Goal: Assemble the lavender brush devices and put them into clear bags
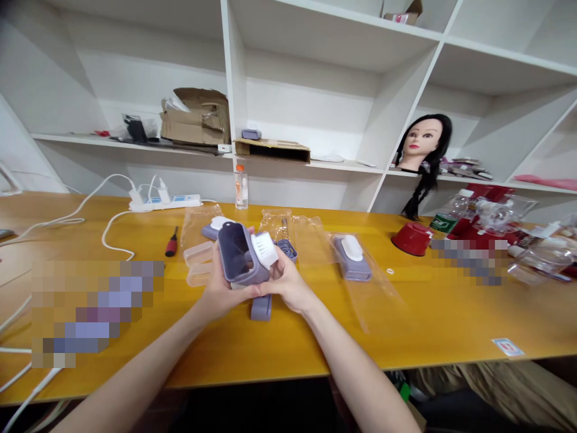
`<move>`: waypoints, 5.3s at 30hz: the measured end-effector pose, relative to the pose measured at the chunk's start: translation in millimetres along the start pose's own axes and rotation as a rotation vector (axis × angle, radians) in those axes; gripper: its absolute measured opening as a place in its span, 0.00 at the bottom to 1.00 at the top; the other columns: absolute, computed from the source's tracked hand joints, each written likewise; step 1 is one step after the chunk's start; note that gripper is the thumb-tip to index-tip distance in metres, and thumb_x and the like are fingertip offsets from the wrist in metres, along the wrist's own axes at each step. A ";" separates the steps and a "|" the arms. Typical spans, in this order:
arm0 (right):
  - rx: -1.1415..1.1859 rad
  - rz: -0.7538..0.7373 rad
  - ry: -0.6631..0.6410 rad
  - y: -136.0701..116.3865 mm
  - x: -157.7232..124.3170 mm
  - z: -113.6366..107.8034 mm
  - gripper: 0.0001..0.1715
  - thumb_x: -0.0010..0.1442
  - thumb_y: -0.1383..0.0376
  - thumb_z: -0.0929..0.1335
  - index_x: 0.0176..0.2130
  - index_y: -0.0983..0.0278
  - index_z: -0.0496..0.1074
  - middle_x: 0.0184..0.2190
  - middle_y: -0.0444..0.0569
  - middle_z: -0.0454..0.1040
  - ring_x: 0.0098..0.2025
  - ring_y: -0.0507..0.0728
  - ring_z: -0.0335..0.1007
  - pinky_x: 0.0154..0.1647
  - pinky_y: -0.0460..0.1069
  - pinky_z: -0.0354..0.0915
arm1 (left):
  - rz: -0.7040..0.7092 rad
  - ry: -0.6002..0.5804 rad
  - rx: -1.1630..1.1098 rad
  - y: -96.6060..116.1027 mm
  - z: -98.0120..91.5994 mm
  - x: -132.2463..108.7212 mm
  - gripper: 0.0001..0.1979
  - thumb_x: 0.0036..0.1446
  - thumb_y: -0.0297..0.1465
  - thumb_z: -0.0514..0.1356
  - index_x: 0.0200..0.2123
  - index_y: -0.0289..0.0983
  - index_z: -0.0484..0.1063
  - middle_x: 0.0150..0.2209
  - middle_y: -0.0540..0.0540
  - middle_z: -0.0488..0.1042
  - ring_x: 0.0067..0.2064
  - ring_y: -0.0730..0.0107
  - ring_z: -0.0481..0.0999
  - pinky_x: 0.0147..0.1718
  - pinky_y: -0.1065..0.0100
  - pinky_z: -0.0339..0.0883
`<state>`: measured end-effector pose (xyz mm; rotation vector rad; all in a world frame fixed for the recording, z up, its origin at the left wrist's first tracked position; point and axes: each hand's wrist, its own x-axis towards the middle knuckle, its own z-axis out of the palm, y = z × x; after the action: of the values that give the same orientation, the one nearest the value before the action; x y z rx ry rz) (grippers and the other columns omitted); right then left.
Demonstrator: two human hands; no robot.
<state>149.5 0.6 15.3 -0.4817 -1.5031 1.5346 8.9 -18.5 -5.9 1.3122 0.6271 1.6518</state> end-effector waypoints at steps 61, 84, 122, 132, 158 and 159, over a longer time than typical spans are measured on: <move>-0.594 -0.150 -0.073 -18.2 -8.2 -33.1 0.45 0.43 0.55 0.74 0.58 0.59 0.59 0.56 0.53 0.60 0.58 0.62 0.57 0.57 0.56 0.54 | -0.439 0.093 -0.279 4.9 -5.1 11.7 0.19 0.42 0.31 0.63 0.42 0.38 0.71 0.45 0.45 0.75 0.49 0.56 0.71 0.46 0.60 0.66; -0.802 -0.325 0.310 -19.3 -5.3 -8.8 0.14 0.47 0.60 0.72 0.36 0.62 0.73 0.34 0.47 0.64 0.38 0.56 0.63 0.40 0.52 0.61 | -0.517 -0.062 -0.417 23.7 -26.8 23.2 0.27 0.49 0.45 0.55 0.50 0.36 0.68 0.48 0.38 0.73 0.51 0.49 0.70 0.45 0.52 0.66; -1.239 -0.375 0.424 14.4 -13.7 22.4 0.18 0.62 0.58 0.59 0.46 0.66 0.66 0.31 0.51 0.77 0.31 0.56 0.73 0.31 0.47 0.66 | -0.481 0.364 -0.389 11.4 4.3 19.0 0.17 0.55 0.40 0.54 0.42 0.34 0.72 0.37 0.41 0.78 0.42 0.59 0.77 0.43 0.63 0.71; -1.196 -0.410 0.574 8.9 -8.3 23.8 0.18 0.62 0.59 0.59 0.46 0.67 0.66 0.29 0.51 0.76 0.27 0.54 0.71 0.27 0.46 0.63 | -0.357 0.542 -0.414 7.4 1.0 24.3 0.18 0.54 0.44 0.55 0.40 0.38 0.72 0.37 0.46 0.78 0.42 0.63 0.77 0.43 0.66 0.70; -1.887 0.332 0.482 -26.4 -68.1 -45.8 0.19 0.63 0.54 0.57 0.38 0.65 0.67 0.25 0.57 0.75 0.26 0.63 0.73 0.23 0.49 0.53 | -0.369 0.491 0.050 32.0 -52.2 77.2 0.11 0.45 0.33 0.61 0.33 0.35 0.70 0.28 0.47 0.74 0.25 0.71 0.72 0.26 0.69 0.68; -1.877 0.284 0.498 -27.3 -66.4 -43.5 0.19 0.63 0.54 0.57 0.40 0.65 0.67 0.25 0.55 0.75 0.26 0.62 0.73 0.24 0.49 0.53 | -0.369 0.460 0.145 24.7 -53.2 81.7 0.12 0.44 0.34 0.62 0.34 0.35 0.70 0.28 0.47 0.74 0.25 0.71 0.72 0.26 0.68 0.68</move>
<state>227.0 -31.4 12.3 -1.9327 -2.0493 -0.3585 -51.4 49.3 37.4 0.8416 1.2051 1.6217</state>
